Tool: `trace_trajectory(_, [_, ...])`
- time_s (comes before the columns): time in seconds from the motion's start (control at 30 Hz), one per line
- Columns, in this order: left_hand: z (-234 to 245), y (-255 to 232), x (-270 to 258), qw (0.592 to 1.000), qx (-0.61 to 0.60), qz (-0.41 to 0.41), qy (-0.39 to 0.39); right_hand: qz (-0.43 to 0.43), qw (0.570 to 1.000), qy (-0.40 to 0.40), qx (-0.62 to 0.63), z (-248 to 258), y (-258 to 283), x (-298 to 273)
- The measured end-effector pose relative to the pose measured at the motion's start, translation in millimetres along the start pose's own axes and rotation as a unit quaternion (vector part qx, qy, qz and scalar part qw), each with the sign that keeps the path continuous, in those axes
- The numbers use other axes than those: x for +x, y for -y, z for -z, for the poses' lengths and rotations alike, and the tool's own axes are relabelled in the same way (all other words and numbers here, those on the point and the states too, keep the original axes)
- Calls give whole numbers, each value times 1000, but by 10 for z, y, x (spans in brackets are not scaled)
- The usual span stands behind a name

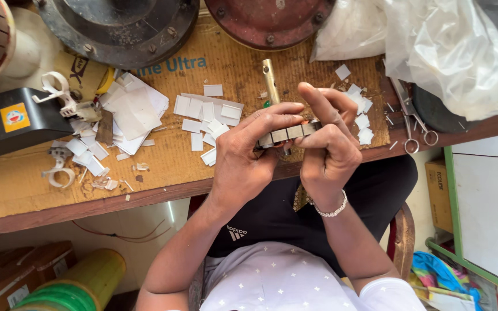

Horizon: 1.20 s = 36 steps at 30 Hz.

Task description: The person inserts small white insulating pieces into the slots of a circular motor stator. They use a green screwdriver to press the pieces into place and scissors to trim the material. The person repeats this process for multiple slots around the stator.

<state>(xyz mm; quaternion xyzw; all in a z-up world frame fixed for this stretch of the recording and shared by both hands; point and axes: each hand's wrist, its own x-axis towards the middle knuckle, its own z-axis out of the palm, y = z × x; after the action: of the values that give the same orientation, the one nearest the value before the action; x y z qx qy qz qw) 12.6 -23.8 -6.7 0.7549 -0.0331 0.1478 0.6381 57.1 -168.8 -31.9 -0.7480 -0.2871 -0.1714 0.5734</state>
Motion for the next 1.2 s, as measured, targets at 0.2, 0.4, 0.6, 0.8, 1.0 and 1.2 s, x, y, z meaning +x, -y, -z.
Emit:
trace_trajectory(0.2, [44, 96, 71, 1000, 1, 5, 25, -11, 999, -32, -16, -90, -98, -81])
trace_trajectory(0.4, [-26, 54, 39, 999, 9, -9, -32, 65, 998, 14, -12, -40, -229, 47])
trace_trajectory(0.6, [72, 64, 146, 998, 21, -37, 45, 53, 990, -39, -128, 537, -150, -443])
trace_trajectory(0.8, [209, 189, 289, 993, 91, 40, 59, -117, 970, -145, -154, 1295, -336, -692])
trace_trajectory(1.0, [193, 115, 312, 987, 152, 35, 22, -100, 963, -126, -216, 1755, -587, -830])
trace_trajectory(1.2, [-258, -98, -99, 889, 369, -212, -167, -150, 954, -77, -248, 1915, -711, -659])
